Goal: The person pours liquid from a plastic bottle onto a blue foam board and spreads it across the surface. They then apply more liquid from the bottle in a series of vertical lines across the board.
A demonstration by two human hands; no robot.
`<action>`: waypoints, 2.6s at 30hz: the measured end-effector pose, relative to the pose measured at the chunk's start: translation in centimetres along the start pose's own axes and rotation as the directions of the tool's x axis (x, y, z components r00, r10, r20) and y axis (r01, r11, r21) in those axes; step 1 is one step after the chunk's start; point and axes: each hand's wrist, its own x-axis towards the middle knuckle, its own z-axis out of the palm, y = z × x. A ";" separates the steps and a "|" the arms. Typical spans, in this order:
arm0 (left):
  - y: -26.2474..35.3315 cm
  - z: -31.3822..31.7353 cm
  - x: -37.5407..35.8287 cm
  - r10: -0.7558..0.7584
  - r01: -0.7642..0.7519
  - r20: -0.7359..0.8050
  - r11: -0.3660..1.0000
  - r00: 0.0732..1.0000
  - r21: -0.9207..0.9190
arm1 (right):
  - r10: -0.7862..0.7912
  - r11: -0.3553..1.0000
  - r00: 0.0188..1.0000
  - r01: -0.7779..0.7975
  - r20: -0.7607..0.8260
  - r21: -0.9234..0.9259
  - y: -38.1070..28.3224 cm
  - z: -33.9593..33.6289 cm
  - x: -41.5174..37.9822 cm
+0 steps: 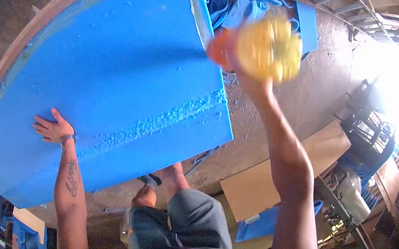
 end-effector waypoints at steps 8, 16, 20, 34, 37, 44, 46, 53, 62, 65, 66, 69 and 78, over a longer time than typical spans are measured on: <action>0.7 -0.3 -0.2 -0.012 0.013 0.024 0.998 1.000 -0.056 | 0.083 0.994 0.971 -0.097 -0.225 -0.051 -1.1 3.3 6.9; 0.9 -0.4 -0.2 -0.012 0.012 0.004 0.999 1.000 -0.050 | 0.174 0.984 0.977 -0.177 -0.119 -0.013 2.9 -0.7 -10.6; 0.2 0.4 0.1 -0.010 0.008 -0.025 0.998 1.000 -0.068 | 0.280 0.957 0.960 -0.280 0.001 -0.077 2.6 -2.3 -14.8; 0.0 0.2 -0.1 -0.012 0.011 -0.005 0.997 1.000 -0.080 | 0.123 0.977 0.991 -0.110 -0.061 0.184 0.8 1.7 -0.4; 0.7 0.1 0.1 -0.019 0.018 -0.015 0.996 1.000 -0.088 | 0.244 0.893 0.965 -0.263 0.097 0.364 0.3 -0.7 -14.3; 0.4 0.4 0.0 -0.016 0.015 -0.020 0.998 1.000 -0.066 | 0.501 0.841 0.863 -0.504 -0.069 -0.194 1.2 -0.5 -20.4; 0.7 -0.2 -0.5 -0.022 0.021 -0.017 0.997 1.000 -0.070 | 0.595 0.747 0.793 -0.606 -0.132 -0.273 2.3 0.4 -20.6; 0.7 0.1 -0.2 -0.006 0.001 -0.047 0.995 0.999 -0.099 | 0.411 0.911 0.894 -0.396 -0.175 0.118 4.8 -1.4 -32.6; -7.3 0.0 -1.3 0.600 -0.587 0.063 0.795 0.797 -0.153 | 0.399 0.892 0.877 -0.438 -0.267 -0.108 4.4 -1.2 -36.7; -12.7 -0.4 -5.4 0.801 -0.800 0.052 0.599 0.597 -0.036 | 0.475 0.845 0.779 -0.534 -0.409 -0.037 2.7 -2.1 -41.2; -13.7 -0.9 -6.5 0.820 -0.820 0.064 0.571 0.569 -0.028 | 0.510 0.832 0.733 -0.553 -0.450 0.042 2.1 -2.1 -42.0; -15.3 -2.2 -7.3 0.852 -0.863 0.146 0.504 0.503 0.037 | 0.592 0.797 0.625 -0.547 -0.509 0.255 0.3 -2.4 -43.8; -14.6 -3.3 -7.4 0.634 -0.749 0.407 0.609 0.657 0.261 | 0.827 0.500 0.414 -0.228 -0.381 0.836 -7.1 2.0 -41.0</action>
